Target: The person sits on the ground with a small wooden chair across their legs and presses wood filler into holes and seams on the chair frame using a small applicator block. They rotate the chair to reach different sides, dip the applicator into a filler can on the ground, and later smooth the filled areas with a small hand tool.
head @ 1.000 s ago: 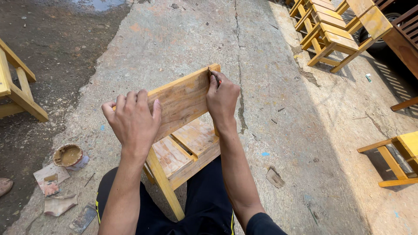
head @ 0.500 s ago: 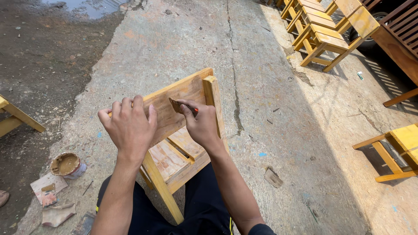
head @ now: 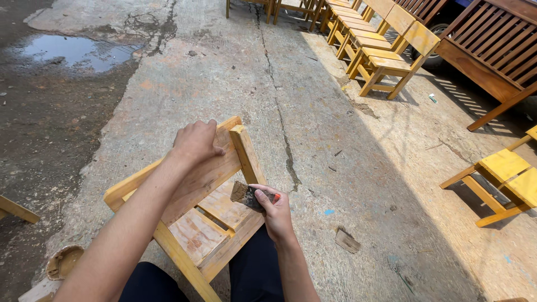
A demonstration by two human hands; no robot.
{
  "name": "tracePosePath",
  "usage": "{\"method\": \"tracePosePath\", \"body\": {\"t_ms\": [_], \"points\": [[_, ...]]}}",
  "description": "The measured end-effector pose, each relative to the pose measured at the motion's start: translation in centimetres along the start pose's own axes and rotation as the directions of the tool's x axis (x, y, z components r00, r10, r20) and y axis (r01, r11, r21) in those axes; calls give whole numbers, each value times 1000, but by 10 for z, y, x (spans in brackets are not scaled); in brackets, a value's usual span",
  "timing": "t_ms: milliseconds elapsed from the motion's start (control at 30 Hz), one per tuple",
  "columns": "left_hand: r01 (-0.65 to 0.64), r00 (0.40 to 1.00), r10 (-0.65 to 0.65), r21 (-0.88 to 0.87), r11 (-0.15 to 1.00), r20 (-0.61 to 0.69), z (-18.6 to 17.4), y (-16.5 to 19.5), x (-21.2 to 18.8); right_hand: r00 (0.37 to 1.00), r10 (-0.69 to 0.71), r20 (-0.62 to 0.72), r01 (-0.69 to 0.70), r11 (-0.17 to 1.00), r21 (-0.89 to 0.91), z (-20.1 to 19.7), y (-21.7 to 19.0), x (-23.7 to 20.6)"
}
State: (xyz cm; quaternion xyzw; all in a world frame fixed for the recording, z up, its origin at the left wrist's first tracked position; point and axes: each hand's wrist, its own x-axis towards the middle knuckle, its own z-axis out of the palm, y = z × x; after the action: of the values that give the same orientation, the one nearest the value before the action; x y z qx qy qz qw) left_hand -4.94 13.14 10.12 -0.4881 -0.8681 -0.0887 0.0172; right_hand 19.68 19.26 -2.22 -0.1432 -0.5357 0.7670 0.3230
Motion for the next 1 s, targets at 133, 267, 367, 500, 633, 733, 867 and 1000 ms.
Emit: {"method": "tracePosePath", "body": {"t_ms": [133,267,367,500,633,733,867,1000], "points": [[47,998,-56,-192,980,-41,13,-17,17,999,46,-16,-46,998,31,-12,5,-22],[126,983,-164,-348,929,-82,20,-29,25,999,34,-18,-33,998,53,-18,2,-36],[255,967,-240,-434,864,89,20,-34,24,998,46,-36,-43,995,86,-20,-3,-45],[-30,999,21,-392,920,-28,17,-37,15,996,66,-66,-58,991,124,-19,-6,-51],[-47,998,31,-363,930,-49,18,-37,10,997,50,-56,-41,989,140,-20,-5,-55],[1,994,-44,-390,921,-102,18,-37,11,996,61,-62,-51,987,151,-23,-3,-58],[90,984,-145,-416,905,-101,10,-33,8,996,68,-59,-56,983,176,-26,-2,-61],[112,993,-114,-314,943,11,2,-25,-2,995,72,-64,-59,982,181,-27,-1,-64]]}}
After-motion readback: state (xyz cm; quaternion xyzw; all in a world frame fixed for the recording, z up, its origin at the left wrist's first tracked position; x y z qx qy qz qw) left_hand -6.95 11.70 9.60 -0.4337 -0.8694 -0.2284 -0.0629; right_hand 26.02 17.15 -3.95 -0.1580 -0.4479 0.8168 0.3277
